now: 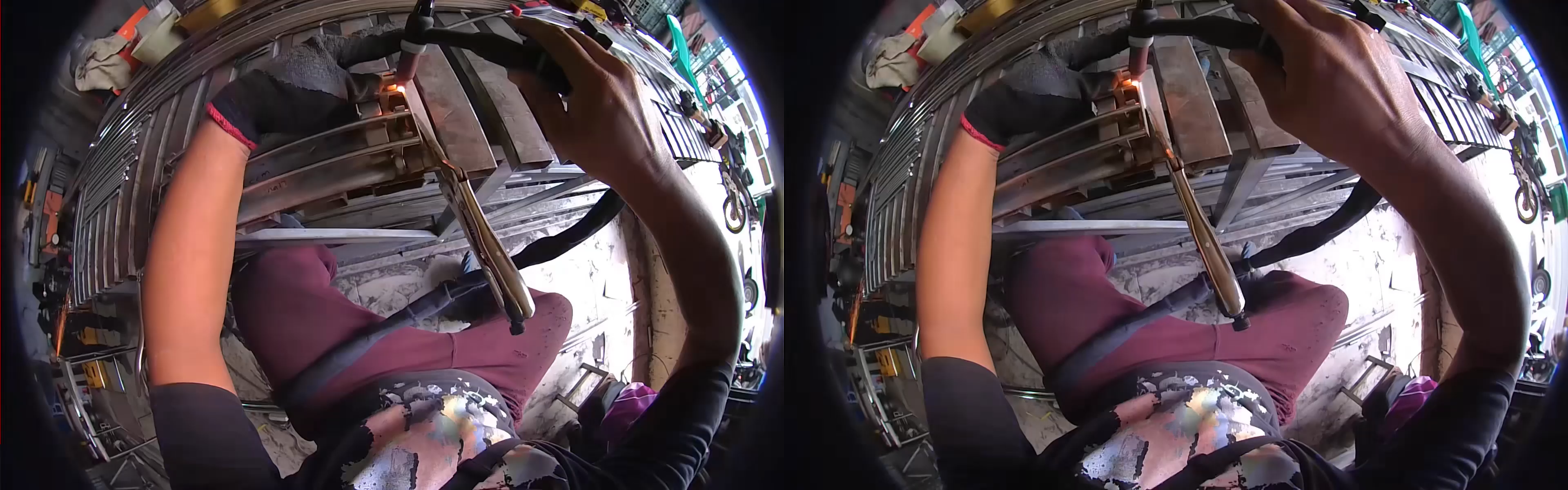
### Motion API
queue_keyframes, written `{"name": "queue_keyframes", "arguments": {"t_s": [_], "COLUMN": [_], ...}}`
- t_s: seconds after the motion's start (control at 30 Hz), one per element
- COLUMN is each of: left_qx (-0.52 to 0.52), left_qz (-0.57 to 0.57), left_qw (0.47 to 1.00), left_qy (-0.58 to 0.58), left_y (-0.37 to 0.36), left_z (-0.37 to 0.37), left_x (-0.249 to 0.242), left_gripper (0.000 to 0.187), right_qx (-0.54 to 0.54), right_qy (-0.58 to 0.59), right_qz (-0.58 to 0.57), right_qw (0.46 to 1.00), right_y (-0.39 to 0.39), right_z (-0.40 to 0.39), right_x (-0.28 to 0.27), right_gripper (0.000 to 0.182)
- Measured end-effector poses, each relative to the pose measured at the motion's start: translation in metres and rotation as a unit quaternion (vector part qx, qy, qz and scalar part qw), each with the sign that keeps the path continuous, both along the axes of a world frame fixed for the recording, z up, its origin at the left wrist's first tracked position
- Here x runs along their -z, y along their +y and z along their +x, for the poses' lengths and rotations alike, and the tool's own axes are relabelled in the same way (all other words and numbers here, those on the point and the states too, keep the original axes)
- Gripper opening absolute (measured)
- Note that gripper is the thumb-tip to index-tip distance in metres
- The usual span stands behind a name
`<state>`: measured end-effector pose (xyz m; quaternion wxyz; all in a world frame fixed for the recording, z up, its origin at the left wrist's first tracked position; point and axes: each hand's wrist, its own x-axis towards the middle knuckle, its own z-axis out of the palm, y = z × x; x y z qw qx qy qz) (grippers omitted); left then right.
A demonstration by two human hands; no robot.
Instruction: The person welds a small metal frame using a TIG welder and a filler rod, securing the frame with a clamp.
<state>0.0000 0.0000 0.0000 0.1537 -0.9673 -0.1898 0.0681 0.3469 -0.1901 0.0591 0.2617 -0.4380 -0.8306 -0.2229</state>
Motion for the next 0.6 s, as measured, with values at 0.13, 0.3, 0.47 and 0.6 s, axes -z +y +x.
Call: {"name": "queue_keyframes", "arguments": {"t_s": [0.13, 0.3, 0.47, 0.6], "left_qx": [-0.034, -0.012, -0.007, 0.064], "left_qz": [-0.242, -0.278, -0.182, -0.019], "left_qw": [0.939, 0.919, 0.960, 0.994], "left_qy": [-0.243, -0.278, -0.212, -0.082], "left_y": [-0.030, -0.044, -0.042, -0.008], "left_z": [0.025, 0.029, 0.025, 0.001], "left_x": [-0.020, -0.028, -0.027, -0.008], "left_gripper": [0.056, 0.055, 0.053, 0.050], "right_qx": [0.018, 0.022, 0.030, -0.002], "right_qy": [0.008, 0.006, -0.002, -0.014], "right_qz": [-0.012, -0.015, -0.013, 0.003], "right_qw": [1.000, 1.000, 0.999, 1.000], "right_y": [-0.001, -0.002, -0.002, 0.004], "right_z": [0.001, 0.000, -0.001, 0.000], "right_x": [0.000, -0.001, -0.001, -0.001], "right_gripper": [0.051, 0.051, 0.051, 0.053]}}
